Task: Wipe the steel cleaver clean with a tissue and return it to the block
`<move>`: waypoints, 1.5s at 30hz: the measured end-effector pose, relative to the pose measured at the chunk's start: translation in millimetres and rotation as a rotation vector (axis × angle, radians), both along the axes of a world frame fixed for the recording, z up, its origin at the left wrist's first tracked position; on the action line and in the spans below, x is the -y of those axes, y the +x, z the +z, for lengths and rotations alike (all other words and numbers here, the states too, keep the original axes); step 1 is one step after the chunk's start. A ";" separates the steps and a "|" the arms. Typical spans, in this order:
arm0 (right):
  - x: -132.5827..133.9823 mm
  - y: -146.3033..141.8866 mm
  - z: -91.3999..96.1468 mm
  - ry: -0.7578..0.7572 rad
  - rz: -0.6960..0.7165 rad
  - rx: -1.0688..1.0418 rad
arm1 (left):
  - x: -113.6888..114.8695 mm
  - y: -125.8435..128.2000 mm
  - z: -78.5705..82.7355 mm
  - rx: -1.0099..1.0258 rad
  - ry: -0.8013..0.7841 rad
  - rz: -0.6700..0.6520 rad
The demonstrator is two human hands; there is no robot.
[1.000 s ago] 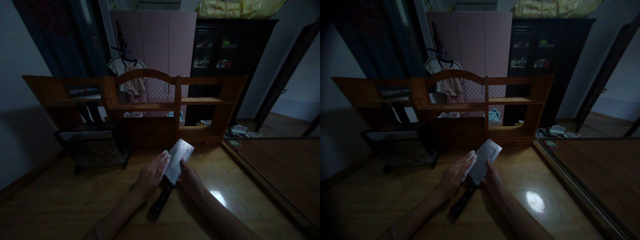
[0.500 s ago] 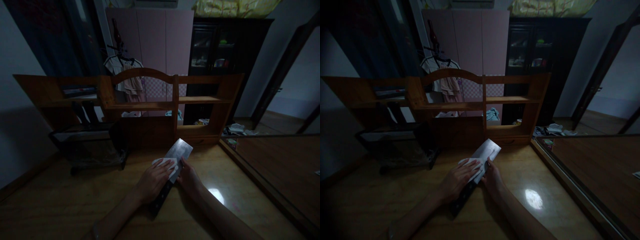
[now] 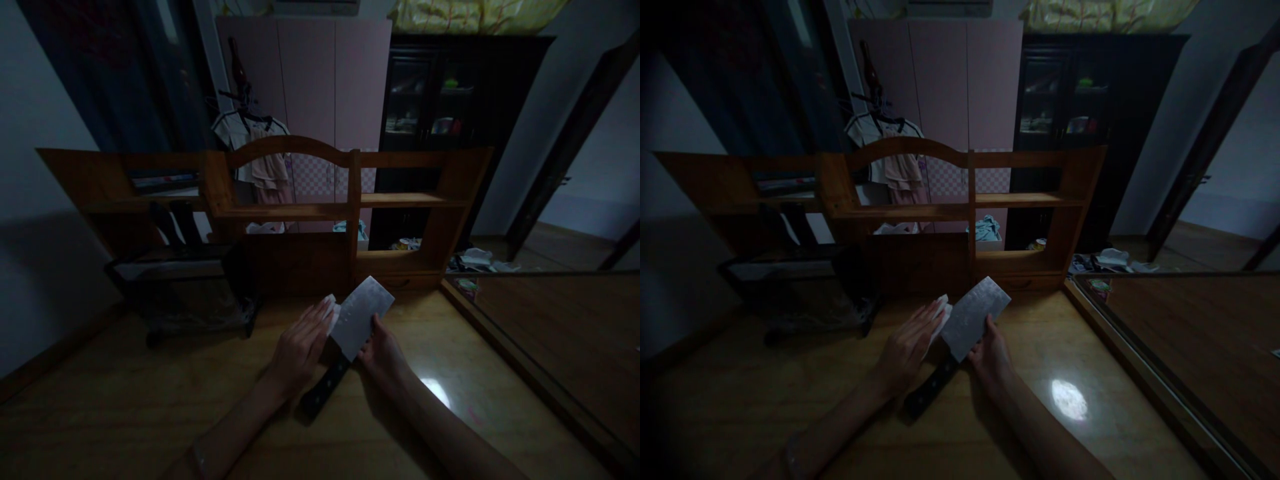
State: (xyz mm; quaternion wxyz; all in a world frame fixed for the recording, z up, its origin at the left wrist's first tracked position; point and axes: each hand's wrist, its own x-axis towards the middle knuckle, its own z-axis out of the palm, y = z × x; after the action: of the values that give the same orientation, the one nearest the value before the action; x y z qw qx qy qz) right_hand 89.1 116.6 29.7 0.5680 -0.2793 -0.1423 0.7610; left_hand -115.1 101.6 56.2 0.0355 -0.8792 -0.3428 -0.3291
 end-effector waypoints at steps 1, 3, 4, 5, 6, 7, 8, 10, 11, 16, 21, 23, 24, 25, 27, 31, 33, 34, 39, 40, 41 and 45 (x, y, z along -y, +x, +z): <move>-0.3 0.9 -0.6 0.004 -0.009 -0.006 | 1.8 -0.2 1.0 0.008 0.013 -0.037; -0.6 2.7 -1.5 0.000 -0.018 -0.024 | 6.3 1.2 3.9 -0.029 0.026 -0.147; -0.6 3.3 -1.6 -0.004 -0.011 -0.037 | 8.7 2.8 5.6 -0.071 0.015 -0.201; -0.5 3.8 -1.3 -0.007 0.003 -0.048 | 10.8 4.8 7.2 -0.120 -0.009 -0.246; -0.4 3.9 -0.8 -0.007 0.023 -0.057 | 12.6 7.1 8.8 -0.169 -0.044 -0.276; -0.2 3.7 -0.1 -0.005 0.043 -0.062 | 13.9 9.2 10.2 -0.208 -0.082 -0.290; -0.2 3.3 0.6 -0.003 0.051 -0.062 | 14.7 11.1 11.2 -0.235 -0.115 -0.295; -0.1 1.9 1.8 -0.005 0.051 -0.056 | 15.3 13.8 12.2 -0.253 -0.153 -0.292; -0.1 1.1 2.1 -0.006 0.047 -0.054 | 15.3 14.4 12.2 -0.249 -0.159 -0.286; 1.4 -2.4 2.8 0.023 0.053 -0.039 | 14.7 12.4 9.6 -0.196 -0.122 -0.236; 4.2 -4.1 4.3 -0.002 0.028 0.040 | 10.7 6.1 7.3 -0.101 -0.045 -0.154; 4.3 -4.7 4.0 0.000 0.037 0.060 | 8.8 5.1 6.5 -0.072 -0.033 -0.117; 4.2 -5.0 3.8 0.003 0.040 0.071 | 7.9 5.2 6.1 -0.060 -0.034 -0.097; 4.2 -5.5 3.7 0.004 0.038 0.086 | 7.2 5.4 5.4 -0.048 -0.035 -0.077; 5.0 -6.6 4.9 0.011 0.037 0.111 | 5.9 6.0 4.0 -0.019 -0.044 -0.036; 11.7 -8.4 16.2 0.051 0.132 0.064 | 4.5 4.7 2.2 0.101 -0.092 0.014; 16.4 -8.6 24.3 0.070 0.180 0.011 | 4.9 3.6 2.5 0.147 -0.084 -0.041; 18.4 -8.4 27.7 0.075 0.190 -0.009 | 5.4 3.2 2.7 0.148 -0.071 -0.083; 19.7 -5.4 29.5 0.110 0.221 -0.020 | 6.9 4.7 1.4 0.053 -0.039 -0.176; 18.7 -4.5 27.2 0.108 0.227 -0.016 | 6.5 5.0 0.5 0.034 -0.038 -0.179; 17.6 -3.7 24.8 0.102 0.229 -0.016 | 5.8 5.2 -0.5 0.020 -0.040 -0.177; 15.7 -1.5 21.1 0.099 0.205 -0.030 | 1.6 4.1 -3.8 0.046 -0.054 -0.106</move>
State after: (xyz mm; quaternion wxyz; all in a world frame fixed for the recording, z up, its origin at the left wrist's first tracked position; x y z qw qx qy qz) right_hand 87.5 100.9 50.7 0.5024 -0.2238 -0.1989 0.8111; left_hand -111.0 100.0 52.5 -0.0134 -0.8890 -0.3051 -0.3411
